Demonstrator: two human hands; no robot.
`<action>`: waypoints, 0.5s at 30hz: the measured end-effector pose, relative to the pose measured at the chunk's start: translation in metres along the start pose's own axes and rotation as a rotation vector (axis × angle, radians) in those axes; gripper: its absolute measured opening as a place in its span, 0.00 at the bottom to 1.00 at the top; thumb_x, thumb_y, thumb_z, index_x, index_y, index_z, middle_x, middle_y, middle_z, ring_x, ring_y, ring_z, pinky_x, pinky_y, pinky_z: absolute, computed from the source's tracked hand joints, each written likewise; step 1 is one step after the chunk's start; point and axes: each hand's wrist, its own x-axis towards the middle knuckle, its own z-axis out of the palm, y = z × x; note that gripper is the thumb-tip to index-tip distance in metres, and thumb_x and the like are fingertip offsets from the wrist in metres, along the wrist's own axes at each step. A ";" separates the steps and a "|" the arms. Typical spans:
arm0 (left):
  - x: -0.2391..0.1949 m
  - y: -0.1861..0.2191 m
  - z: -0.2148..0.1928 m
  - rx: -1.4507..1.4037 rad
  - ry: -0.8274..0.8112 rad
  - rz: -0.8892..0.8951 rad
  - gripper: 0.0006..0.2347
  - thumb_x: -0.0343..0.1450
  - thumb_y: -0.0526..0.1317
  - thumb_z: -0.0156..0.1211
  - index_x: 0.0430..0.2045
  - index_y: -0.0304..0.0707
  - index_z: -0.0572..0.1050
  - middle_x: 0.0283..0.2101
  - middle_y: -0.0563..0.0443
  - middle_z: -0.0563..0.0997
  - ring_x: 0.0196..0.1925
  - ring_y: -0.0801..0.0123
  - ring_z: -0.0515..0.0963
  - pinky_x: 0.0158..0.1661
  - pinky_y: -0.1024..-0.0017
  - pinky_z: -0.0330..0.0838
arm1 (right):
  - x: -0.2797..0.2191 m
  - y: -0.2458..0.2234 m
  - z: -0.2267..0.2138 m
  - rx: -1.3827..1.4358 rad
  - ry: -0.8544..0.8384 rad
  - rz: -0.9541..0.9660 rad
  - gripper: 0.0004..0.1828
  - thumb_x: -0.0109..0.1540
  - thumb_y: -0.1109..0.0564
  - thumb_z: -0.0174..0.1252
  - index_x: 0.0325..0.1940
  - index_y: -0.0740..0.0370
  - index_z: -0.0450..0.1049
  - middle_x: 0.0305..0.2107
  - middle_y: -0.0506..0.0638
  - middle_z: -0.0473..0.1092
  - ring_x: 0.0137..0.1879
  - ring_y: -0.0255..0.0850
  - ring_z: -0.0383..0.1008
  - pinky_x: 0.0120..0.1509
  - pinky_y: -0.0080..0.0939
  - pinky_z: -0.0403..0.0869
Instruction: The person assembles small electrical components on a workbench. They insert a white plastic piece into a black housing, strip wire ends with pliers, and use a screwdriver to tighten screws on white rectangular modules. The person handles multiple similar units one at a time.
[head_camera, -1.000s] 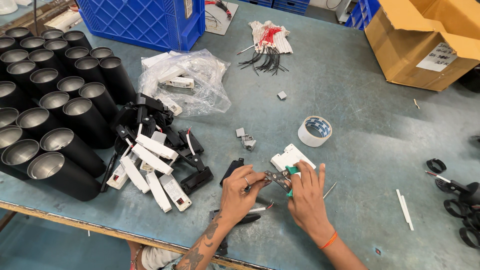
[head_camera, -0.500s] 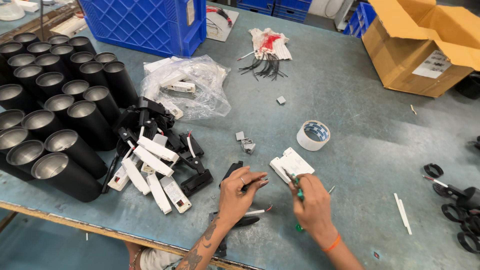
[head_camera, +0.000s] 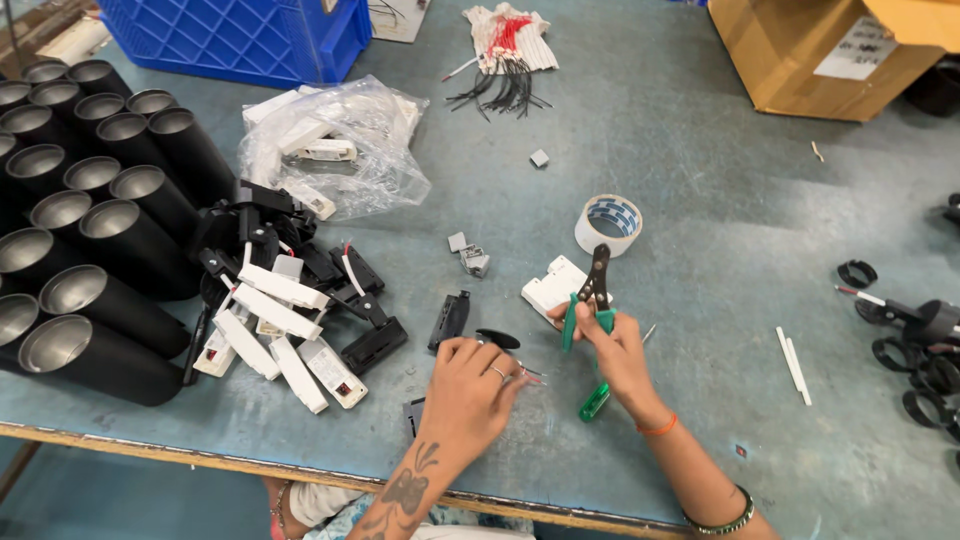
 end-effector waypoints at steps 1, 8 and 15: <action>-0.003 0.001 0.002 0.036 -0.050 -0.034 0.05 0.65 0.37 0.68 0.27 0.36 0.79 0.33 0.49 0.78 0.43 0.56 0.76 0.51 0.57 0.64 | 0.000 0.000 0.000 -0.013 0.015 -0.019 0.25 0.71 0.45 0.50 0.37 0.68 0.80 0.35 0.47 0.78 0.41 0.30 0.71 0.48 0.34 0.71; -0.002 0.004 0.025 0.090 -0.159 -0.202 0.05 0.65 0.39 0.66 0.25 0.36 0.83 0.29 0.47 0.83 0.37 0.56 0.79 0.53 0.56 0.65 | -0.008 -0.026 0.010 -0.025 0.072 -0.103 0.15 0.69 0.53 0.54 0.38 0.69 0.76 0.49 0.51 0.79 0.48 0.34 0.78 0.55 0.38 0.75; -0.011 0.000 0.017 -0.517 -0.001 -0.615 0.06 0.65 0.36 0.66 0.32 0.40 0.84 0.33 0.49 0.86 0.33 0.63 0.86 0.38 0.65 0.77 | -0.011 -0.041 0.015 -0.279 -0.045 -0.324 0.08 0.56 0.76 0.53 0.35 0.72 0.72 0.64 0.54 0.71 0.59 0.44 0.80 0.60 0.41 0.76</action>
